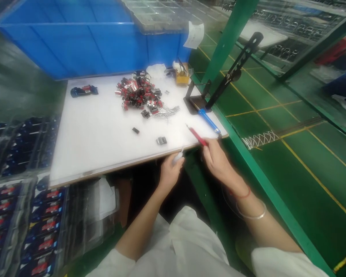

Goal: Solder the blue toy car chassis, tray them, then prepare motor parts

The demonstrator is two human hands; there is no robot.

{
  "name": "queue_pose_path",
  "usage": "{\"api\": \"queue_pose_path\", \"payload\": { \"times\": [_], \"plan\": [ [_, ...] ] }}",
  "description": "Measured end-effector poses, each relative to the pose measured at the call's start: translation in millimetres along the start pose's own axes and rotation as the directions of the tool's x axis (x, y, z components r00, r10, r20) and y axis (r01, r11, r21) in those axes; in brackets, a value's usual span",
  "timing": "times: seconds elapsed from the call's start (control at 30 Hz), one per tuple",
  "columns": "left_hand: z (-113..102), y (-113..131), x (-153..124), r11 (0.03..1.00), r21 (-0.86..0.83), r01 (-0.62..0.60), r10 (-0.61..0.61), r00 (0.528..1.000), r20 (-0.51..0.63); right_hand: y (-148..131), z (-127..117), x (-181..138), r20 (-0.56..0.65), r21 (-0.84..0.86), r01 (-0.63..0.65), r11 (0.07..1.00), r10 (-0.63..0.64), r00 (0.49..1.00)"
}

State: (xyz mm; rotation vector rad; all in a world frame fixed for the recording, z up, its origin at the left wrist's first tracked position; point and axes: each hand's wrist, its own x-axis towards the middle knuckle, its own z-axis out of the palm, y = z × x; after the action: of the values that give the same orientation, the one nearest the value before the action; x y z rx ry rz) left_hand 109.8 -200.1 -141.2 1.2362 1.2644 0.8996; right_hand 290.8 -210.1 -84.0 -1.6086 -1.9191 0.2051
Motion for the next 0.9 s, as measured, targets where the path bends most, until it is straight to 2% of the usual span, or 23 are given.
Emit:
{"api": "queue_pose_path", "payload": {
  "times": [0.13, 0.27, 0.43, 0.9],
  "plan": [
    [3, -1, -1, 0.999, -0.049, 0.020, -0.020, 1.000, -0.010, 1, 14, -41, 0.092, 0.055, -0.107, 0.993, 0.102, 0.991],
    [3, 1, -1, 0.999, -0.039, -0.017, 0.016, 0.999, -0.038, 11, 33, -59, 0.082, -0.002, -0.053, 0.999, 0.053, 0.995],
    [3, 4, -1, 1.000, -0.024, 0.000, -0.002, 0.998, -0.057, 19, 41, -57, 0.050, -0.085, 0.062, 0.995, -0.057, 0.997],
    [2, 2, 1, 0.999, 0.042, 0.023, -0.019, 0.996, -0.082, 24, 45, -50, 0.084, -0.254, 0.079, 0.964, -0.059, 0.995]
  ]
}}
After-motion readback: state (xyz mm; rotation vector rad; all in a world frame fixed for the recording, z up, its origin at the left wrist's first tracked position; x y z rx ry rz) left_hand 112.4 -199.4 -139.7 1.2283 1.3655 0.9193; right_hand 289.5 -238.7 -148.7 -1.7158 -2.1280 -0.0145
